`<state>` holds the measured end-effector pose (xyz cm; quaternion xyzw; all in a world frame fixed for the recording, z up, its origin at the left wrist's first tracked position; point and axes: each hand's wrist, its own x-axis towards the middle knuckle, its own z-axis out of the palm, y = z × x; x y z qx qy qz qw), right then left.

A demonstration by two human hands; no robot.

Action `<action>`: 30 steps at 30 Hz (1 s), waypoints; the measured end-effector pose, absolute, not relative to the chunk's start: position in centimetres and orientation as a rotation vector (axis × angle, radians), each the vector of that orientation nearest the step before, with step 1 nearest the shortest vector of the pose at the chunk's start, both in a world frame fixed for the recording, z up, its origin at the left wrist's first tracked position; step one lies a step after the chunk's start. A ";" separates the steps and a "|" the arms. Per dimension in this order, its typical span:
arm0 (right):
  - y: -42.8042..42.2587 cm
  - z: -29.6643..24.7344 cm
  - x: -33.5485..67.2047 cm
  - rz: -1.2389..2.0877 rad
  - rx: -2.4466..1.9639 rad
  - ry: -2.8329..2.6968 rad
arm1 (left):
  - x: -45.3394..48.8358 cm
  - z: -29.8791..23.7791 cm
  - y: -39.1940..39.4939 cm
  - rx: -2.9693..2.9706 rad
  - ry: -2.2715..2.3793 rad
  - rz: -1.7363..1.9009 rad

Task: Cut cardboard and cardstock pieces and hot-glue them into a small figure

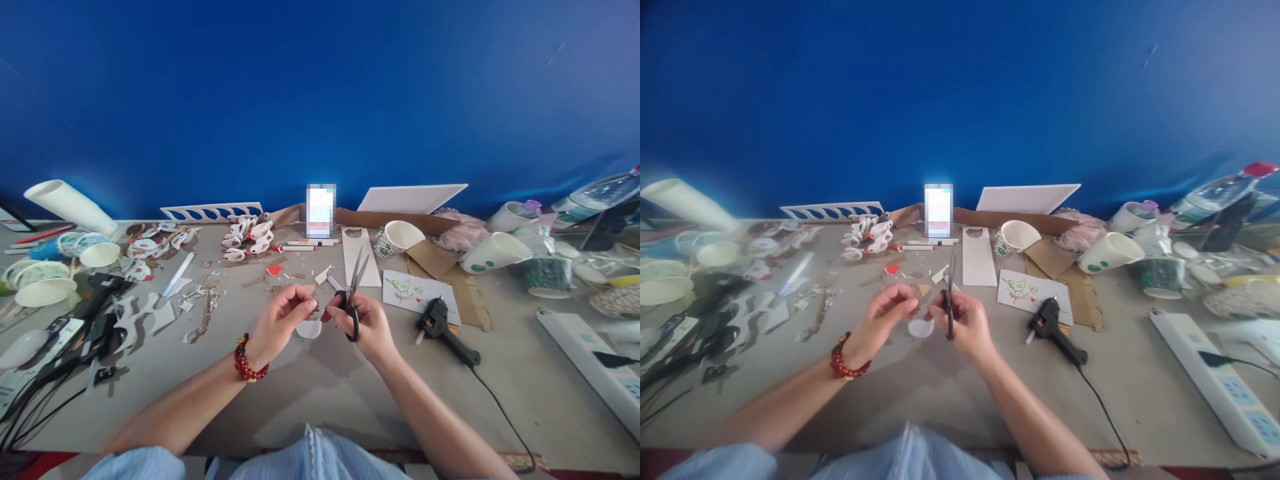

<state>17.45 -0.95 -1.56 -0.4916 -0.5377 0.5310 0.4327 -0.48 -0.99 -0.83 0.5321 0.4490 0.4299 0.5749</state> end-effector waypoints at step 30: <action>-1.1 -1.9 17.0 1.400 -1.151 -1.309 | -0.4 -0.3 -0.9 1.217 1.038 0.883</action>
